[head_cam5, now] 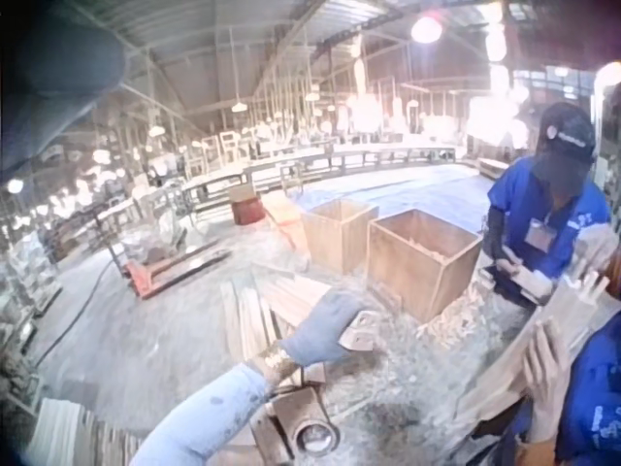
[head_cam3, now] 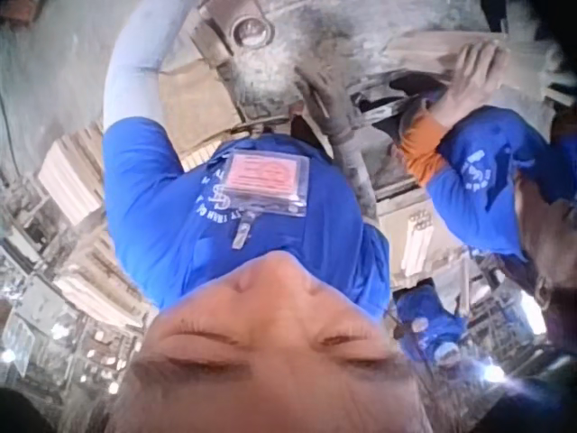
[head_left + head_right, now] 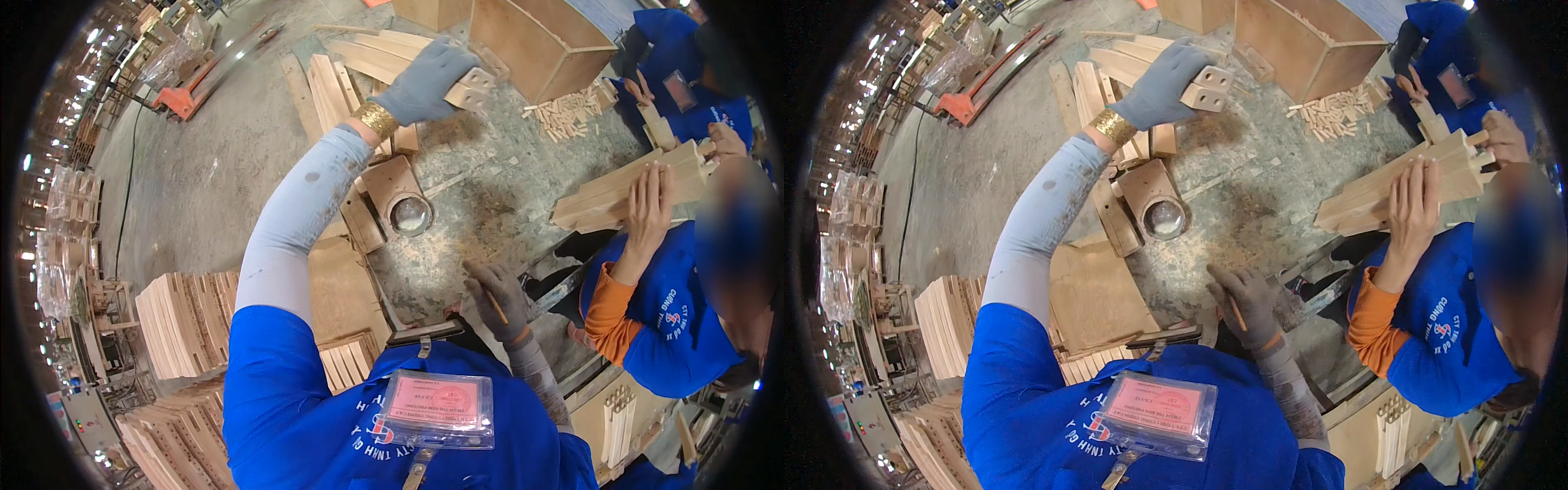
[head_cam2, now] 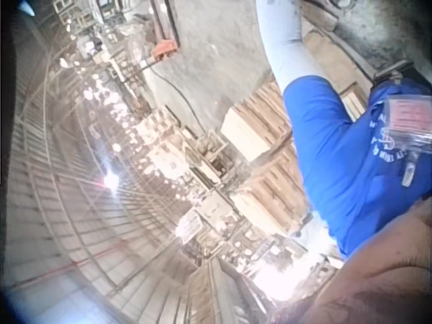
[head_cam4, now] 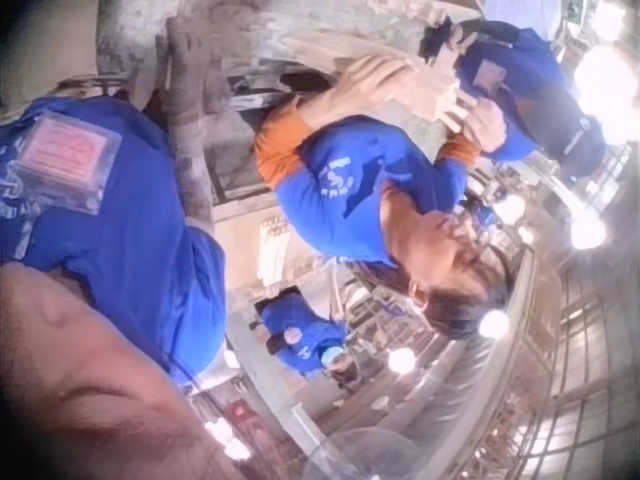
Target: The person walks through a workshop and sits on the floor to mix materials. They pour a yellow liquid from a bottle into a small container and stir it with a stick. They then pour a clear liquid from another bottle into the same container and continue stirring the mixture.
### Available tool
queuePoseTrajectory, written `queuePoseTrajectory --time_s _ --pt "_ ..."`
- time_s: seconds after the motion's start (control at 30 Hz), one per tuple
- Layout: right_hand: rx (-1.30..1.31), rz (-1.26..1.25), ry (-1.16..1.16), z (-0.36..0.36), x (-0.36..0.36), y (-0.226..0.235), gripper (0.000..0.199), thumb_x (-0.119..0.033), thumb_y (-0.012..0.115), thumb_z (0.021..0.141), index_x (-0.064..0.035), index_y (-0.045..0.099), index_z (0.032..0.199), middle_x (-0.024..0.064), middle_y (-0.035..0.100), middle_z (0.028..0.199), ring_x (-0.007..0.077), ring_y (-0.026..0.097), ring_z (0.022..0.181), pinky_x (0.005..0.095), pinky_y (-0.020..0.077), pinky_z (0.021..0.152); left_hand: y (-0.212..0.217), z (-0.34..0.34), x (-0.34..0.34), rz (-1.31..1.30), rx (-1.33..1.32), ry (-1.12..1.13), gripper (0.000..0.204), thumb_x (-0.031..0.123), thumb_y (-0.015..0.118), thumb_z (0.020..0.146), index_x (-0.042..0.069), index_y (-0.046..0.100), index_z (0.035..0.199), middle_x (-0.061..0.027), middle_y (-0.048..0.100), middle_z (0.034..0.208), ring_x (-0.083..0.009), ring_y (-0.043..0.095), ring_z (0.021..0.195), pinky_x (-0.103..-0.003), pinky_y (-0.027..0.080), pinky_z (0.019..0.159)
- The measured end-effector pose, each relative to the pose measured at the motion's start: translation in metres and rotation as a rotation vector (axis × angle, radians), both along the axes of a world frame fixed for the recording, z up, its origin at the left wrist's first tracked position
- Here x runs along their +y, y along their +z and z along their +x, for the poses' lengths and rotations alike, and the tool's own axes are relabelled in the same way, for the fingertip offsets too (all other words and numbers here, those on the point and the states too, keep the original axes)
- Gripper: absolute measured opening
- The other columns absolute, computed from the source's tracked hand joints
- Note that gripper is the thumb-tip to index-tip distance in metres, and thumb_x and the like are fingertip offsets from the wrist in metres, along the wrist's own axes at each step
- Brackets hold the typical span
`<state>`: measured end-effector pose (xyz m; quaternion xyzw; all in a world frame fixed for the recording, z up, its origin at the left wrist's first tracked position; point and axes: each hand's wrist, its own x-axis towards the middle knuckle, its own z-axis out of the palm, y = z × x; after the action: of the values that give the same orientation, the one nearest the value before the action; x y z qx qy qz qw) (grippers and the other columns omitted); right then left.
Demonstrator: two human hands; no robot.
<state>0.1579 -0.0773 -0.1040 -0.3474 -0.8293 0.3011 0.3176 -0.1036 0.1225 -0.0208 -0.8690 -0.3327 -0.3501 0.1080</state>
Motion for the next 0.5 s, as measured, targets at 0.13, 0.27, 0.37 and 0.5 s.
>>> queuePoseTrajectory --time_s 0.13,0.27,0.37,0.5 --pt "0.026 -0.029 -0.015 -0.008 -0.009 -0.016 0.028 -0.006 0.063 0.074 -0.0051 0.06 0.102 0.0118 0.06 0.084 0.0275 0.056 0.077 0.0351 0.0443 0.065 -0.055 -0.036 0.02 -0.035 0.157 0.139 0.048 0.011 0.066 0.061 0.009 0.048 0.106 -0.0082 0.052 0.103 -0.0288 0.047 0.1 -0.041 0.033 0.096" --pt "0.015 -0.1 0.013 -0.015 -0.004 -0.021 0.028 -0.01 0.064 0.074 -0.0085 0.06 0.102 0.01 0.06 0.085 0.027 0.056 0.076 0.035 0.0439 0.063 -0.102 -0.052 0.021 -0.168 0.21 0.187 0.049 0.008 0.064 0.061 0.009 0.048 0.107 -0.0079 0.051 0.106 -0.0272 0.045 0.104 -0.038 0.033 0.098" --pt "-0.045 -0.079 0.03 -0.018 0.005 -0.022 0.028 -0.013 0.064 0.074 -0.0088 0.06 0.101 0.0096 0.06 0.082 0.0263 0.056 0.074 0.0349 0.0439 0.063 -0.12 -0.067 0.014 -0.143 0.273 0.144 0.044 0.006 0.06 0.064 0.01 0.048 0.106 -0.0082 0.05 0.11 -0.0263 0.044 0.109 -0.037 0.033 0.099" --pt "0.119 -0.138 -0.038 -0.032 0.009 -0.022 0.022 -0.006 0.063 0.075 -0.0067 0.06 0.096 0.0105 0.059 0.079 0.0275 0.057 0.071 0.0345 0.045 0.062 -0.121 -0.083 0.005 -0.236 0.42 0.24 0.037 0.006 0.056 0.07 0.01 0.05 0.106 -0.0087 0.049 0.119 -0.0269 0.042 0.115 -0.037 0.031 0.101"
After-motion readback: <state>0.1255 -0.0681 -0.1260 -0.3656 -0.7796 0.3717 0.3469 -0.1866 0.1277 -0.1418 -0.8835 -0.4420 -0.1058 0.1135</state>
